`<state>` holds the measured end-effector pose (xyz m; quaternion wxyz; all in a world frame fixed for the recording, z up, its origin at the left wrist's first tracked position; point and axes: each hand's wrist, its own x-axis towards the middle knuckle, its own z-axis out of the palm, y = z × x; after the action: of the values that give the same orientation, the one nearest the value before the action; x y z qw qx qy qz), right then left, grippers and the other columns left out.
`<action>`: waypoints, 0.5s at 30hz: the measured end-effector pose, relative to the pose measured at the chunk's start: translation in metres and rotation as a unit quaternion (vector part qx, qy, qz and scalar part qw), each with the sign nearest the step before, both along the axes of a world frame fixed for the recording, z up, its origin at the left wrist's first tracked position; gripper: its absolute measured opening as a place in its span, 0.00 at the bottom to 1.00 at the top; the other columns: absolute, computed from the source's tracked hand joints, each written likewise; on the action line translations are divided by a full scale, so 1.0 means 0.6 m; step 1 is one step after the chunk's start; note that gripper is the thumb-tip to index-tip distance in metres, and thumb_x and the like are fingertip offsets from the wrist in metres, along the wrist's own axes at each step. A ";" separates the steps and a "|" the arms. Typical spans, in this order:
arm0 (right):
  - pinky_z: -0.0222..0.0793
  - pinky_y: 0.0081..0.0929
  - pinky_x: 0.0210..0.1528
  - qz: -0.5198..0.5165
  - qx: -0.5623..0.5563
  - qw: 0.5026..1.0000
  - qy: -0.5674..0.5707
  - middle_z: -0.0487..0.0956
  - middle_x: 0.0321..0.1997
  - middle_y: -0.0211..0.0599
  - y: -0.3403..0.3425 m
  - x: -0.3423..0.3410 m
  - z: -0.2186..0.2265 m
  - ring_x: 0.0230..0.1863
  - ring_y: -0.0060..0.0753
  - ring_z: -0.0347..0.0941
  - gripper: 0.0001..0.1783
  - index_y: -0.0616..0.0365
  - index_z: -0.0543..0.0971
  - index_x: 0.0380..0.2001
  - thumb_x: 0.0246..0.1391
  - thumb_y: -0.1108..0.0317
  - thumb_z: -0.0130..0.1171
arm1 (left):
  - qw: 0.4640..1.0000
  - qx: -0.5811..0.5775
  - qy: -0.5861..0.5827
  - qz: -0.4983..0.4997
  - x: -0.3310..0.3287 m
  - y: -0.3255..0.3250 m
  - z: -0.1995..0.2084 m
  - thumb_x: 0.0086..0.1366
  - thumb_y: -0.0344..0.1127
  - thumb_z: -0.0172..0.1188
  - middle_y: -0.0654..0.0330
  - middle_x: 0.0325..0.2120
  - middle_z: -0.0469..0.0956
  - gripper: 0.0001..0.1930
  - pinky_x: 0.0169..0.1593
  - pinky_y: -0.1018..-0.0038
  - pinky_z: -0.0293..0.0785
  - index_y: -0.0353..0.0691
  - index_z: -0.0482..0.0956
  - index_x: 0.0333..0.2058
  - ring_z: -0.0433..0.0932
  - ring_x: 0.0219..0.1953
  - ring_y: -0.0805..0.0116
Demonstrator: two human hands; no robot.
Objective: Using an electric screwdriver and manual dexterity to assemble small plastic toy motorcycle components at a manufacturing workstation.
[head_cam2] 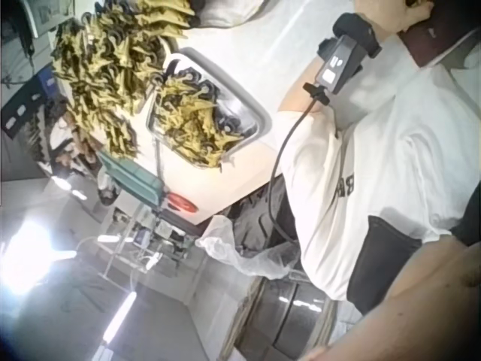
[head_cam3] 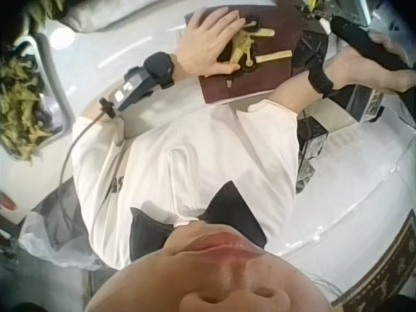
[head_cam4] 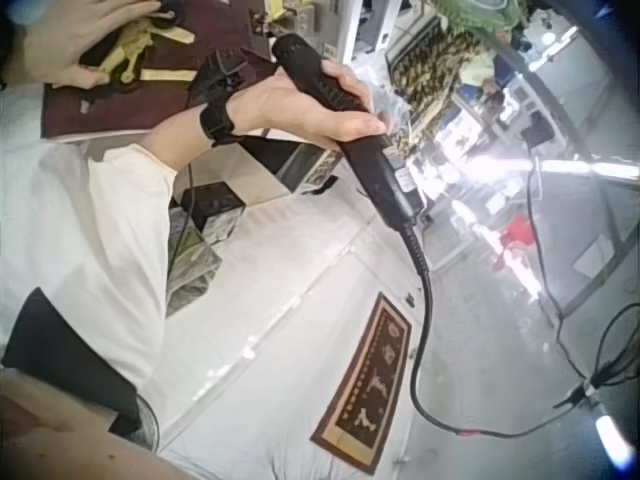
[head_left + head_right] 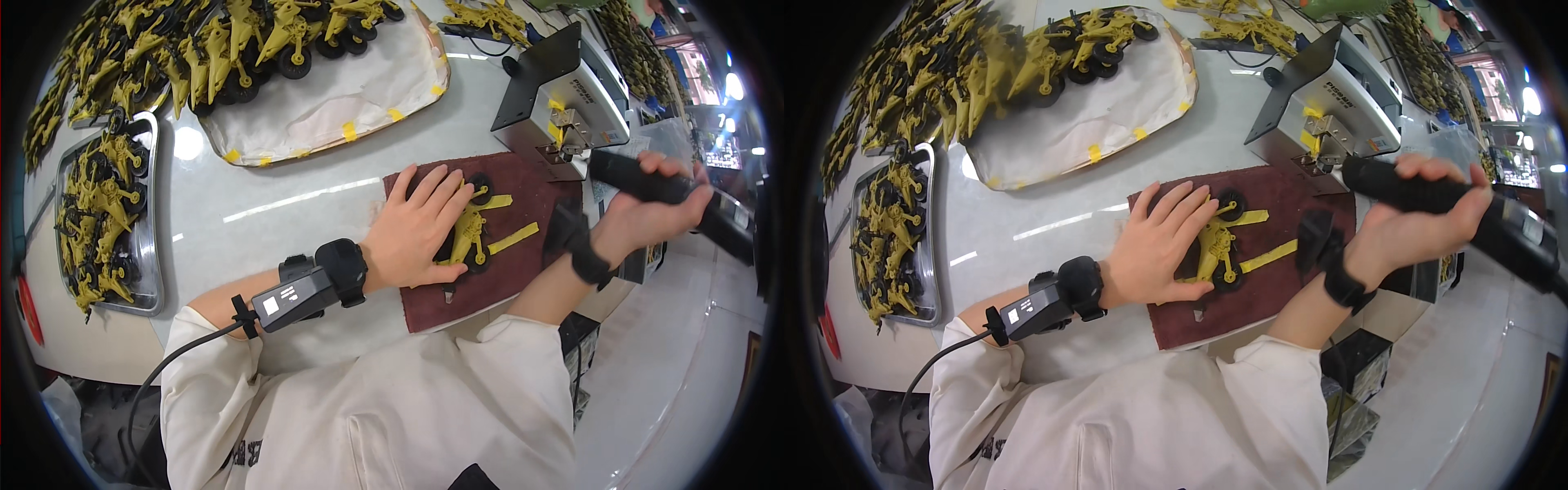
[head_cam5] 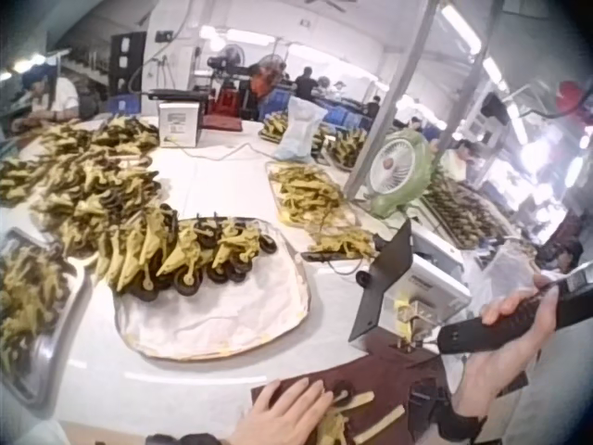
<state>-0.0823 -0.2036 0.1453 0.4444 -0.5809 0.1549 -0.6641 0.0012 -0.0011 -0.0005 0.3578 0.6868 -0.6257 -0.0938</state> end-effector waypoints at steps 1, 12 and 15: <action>0.65 0.28 0.23 -0.020 0.000 1.000 -0.006 0.70 0.17 0.35 -0.013 0.011 0.010 0.16 0.30 0.66 0.20 0.59 0.66 0.36 0.53 0.52 0.51 | 1.000 0.002 -0.002 0.002 0.000 0.002 0.002 0.44 0.56 0.62 0.48 0.56 0.60 0.46 0.61 0.50 0.46 0.33 0.58 0.57 0.56 0.60 0.50; 0.63 0.32 0.29 0.038 0.053 0.989 0.133 0.67 0.19 0.34 0.008 0.011 -0.009 0.18 0.30 0.63 0.21 0.60 0.66 0.40 0.56 0.52 0.46 | 1.000 -0.003 0.019 0.001 0.000 0.000 0.005 0.45 0.55 0.63 0.44 0.56 0.60 0.49 0.62 0.51 0.46 0.29 0.52 0.59 0.55 0.60 0.48; 0.62 0.33 0.28 0.190 0.057 0.974 0.107 0.67 0.19 0.34 0.057 -0.006 -0.049 0.18 0.30 0.63 0.23 0.59 0.64 0.43 0.57 0.50 0.45 | 1.000 -0.007 0.017 0.004 0.001 0.003 0.001 0.45 0.56 0.63 0.44 0.56 0.60 0.49 0.62 0.51 0.46 0.29 0.53 0.58 0.56 0.59 0.48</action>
<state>-0.0859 -0.1695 0.1160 0.5756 -0.6410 0.1263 -0.4917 0.0017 0.0004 0.0003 0.3741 0.6850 -0.6172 -0.0995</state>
